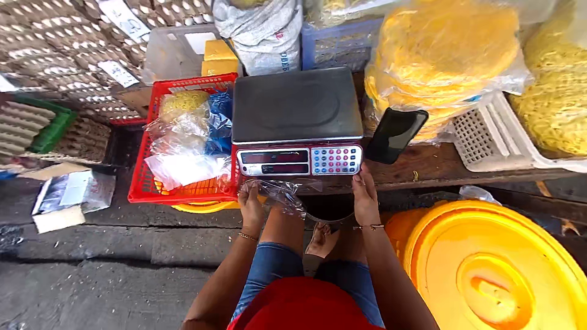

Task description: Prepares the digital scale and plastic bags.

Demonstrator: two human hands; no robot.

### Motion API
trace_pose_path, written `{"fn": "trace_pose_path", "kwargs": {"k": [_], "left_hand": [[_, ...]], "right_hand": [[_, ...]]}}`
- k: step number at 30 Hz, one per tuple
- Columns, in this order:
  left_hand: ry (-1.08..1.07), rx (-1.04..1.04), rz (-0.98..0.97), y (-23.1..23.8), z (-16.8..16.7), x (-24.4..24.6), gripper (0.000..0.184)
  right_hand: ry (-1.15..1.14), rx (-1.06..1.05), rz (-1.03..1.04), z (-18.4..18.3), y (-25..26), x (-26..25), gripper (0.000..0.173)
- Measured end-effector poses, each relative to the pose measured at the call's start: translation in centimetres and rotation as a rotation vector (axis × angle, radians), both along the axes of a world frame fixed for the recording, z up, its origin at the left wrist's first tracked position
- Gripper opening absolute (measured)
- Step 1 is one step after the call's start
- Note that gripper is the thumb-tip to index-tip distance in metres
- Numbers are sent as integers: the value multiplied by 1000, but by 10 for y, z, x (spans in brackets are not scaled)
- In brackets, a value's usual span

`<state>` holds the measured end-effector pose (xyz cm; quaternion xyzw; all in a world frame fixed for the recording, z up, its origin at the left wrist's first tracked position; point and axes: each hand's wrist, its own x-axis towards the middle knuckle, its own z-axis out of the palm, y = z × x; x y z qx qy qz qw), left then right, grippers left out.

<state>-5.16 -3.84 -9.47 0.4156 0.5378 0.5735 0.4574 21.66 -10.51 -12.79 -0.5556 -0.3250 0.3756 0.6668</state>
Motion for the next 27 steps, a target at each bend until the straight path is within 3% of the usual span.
{"fn": "trace_pose_path", "kwargs": {"k": [11,27], "left_hand": [[62,-16,-83,17,3,-18,22],[24,2,-117,-28,2,-34,18]], "right_hand": [[-86,2,79,4,0,2,76],[-32,-12,15,2,-31,-9,78]]}}
